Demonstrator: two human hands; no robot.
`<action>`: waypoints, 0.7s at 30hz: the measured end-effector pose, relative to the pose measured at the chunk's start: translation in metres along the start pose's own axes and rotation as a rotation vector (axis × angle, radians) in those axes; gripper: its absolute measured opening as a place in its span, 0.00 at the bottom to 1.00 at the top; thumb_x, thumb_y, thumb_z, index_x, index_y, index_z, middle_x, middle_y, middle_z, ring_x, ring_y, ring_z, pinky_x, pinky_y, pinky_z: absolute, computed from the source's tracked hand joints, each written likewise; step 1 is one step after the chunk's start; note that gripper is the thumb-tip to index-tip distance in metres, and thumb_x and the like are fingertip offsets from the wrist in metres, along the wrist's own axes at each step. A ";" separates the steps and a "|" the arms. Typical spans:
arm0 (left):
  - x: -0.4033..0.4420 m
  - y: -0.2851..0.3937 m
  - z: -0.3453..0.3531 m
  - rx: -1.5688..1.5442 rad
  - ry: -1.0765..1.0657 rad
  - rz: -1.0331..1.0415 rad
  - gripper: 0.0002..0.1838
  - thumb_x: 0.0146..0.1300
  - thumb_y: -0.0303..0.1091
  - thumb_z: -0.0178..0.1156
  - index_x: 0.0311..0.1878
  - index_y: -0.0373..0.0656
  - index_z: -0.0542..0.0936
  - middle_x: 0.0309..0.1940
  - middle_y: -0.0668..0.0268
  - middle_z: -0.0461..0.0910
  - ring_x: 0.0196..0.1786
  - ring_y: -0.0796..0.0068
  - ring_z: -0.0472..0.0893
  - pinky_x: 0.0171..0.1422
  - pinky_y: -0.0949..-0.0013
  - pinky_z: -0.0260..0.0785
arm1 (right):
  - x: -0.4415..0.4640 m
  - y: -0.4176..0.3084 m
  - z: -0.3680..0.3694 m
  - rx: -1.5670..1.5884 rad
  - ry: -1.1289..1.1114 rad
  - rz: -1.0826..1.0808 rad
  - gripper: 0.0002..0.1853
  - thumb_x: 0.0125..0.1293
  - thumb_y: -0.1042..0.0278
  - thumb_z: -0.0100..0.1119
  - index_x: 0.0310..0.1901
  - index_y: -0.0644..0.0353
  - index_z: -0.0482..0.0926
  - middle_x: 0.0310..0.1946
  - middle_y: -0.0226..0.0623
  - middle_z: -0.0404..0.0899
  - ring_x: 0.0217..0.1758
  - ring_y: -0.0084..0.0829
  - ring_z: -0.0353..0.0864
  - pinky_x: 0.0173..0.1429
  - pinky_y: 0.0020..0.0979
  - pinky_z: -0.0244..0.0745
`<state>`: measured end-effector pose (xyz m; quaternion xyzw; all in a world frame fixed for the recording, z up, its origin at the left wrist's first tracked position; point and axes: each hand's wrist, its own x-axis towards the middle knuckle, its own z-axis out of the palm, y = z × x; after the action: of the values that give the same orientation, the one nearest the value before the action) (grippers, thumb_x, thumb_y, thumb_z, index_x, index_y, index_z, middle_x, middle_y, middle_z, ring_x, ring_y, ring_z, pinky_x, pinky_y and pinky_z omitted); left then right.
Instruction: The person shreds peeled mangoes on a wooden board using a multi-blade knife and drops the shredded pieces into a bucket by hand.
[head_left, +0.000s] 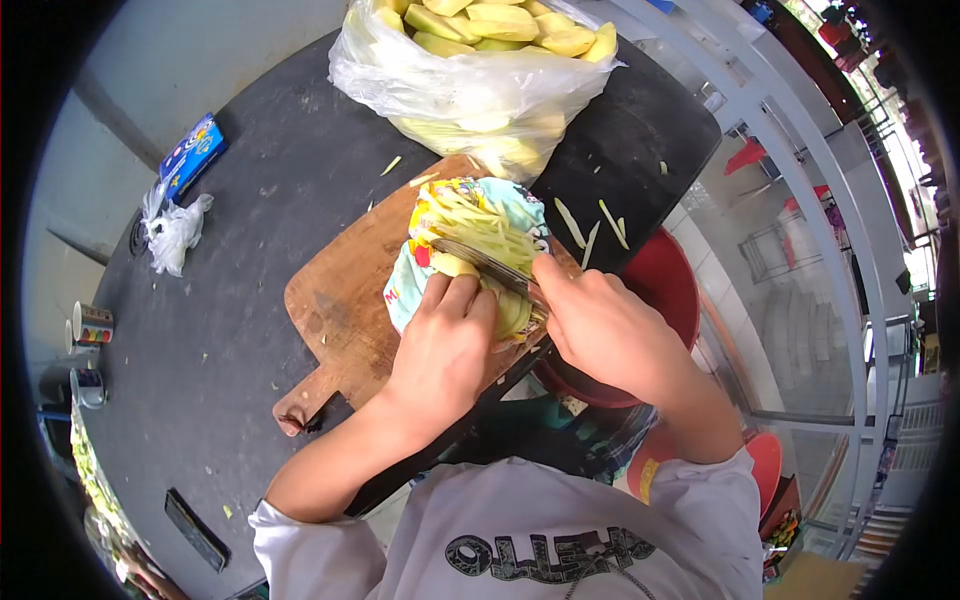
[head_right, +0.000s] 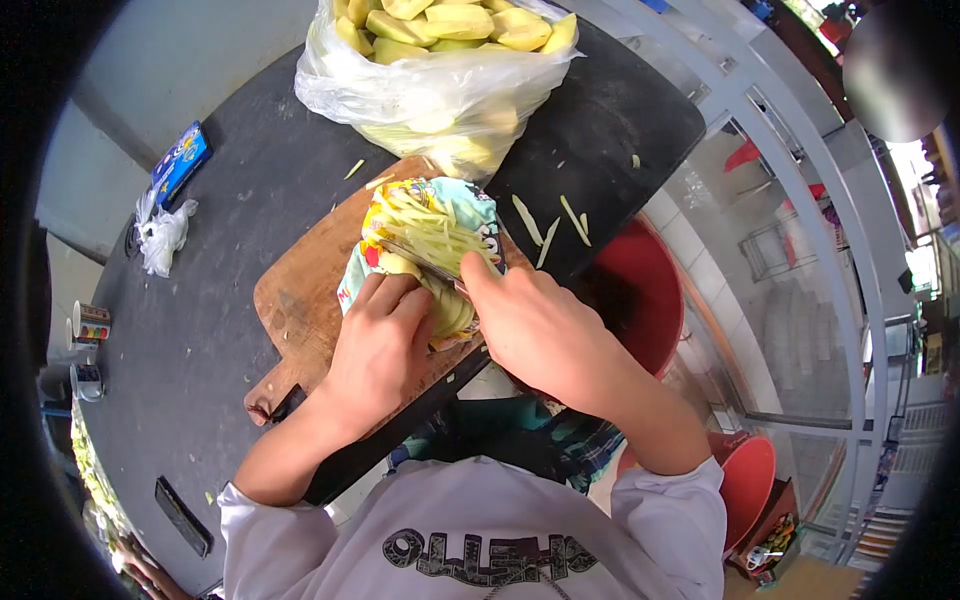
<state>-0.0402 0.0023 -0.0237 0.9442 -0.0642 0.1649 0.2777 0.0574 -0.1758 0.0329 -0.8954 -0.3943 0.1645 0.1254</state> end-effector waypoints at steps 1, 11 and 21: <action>-0.003 0.000 0.002 0.002 0.001 0.005 0.11 0.57 0.21 0.69 0.42 0.34 0.80 0.43 0.50 0.78 0.46 0.47 0.78 0.53 0.53 0.76 | 0.000 -0.002 -0.001 0.000 0.005 0.000 0.19 0.69 0.73 0.61 0.58 0.64 0.68 0.32 0.60 0.81 0.40 0.62 0.84 0.44 0.57 0.80; 0.002 0.007 -0.004 0.054 -0.137 -0.007 0.18 0.49 0.17 0.64 0.47 0.24 0.79 0.49 0.41 0.77 0.52 0.42 0.77 0.60 0.53 0.75 | -0.027 -0.023 -0.021 -0.116 -0.028 -0.016 0.17 0.69 0.73 0.57 0.56 0.68 0.69 0.27 0.54 0.83 0.34 0.58 0.87 0.37 0.54 0.82; 0.001 0.010 -0.003 0.113 -0.128 0.016 0.17 0.46 0.17 0.63 0.43 0.22 0.80 0.46 0.40 0.76 0.53 0.41 0.77 0.62 0.53 0.75 | -0.023 -0.026 -0.012 -0.137 -0.010 0.023 0.15 0.68 0.75 0.61 0.52 0.67 0.69 0.26 0.53 0.81 0.32 0.58 0.84 0.36 0.54 0.79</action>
<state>-0.0422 -0.0044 -0.0155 0.9664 -0.0798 0.1096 0.2182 0.0301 -0.1772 0.0581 -0.9055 -0.3950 0.1429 0.0600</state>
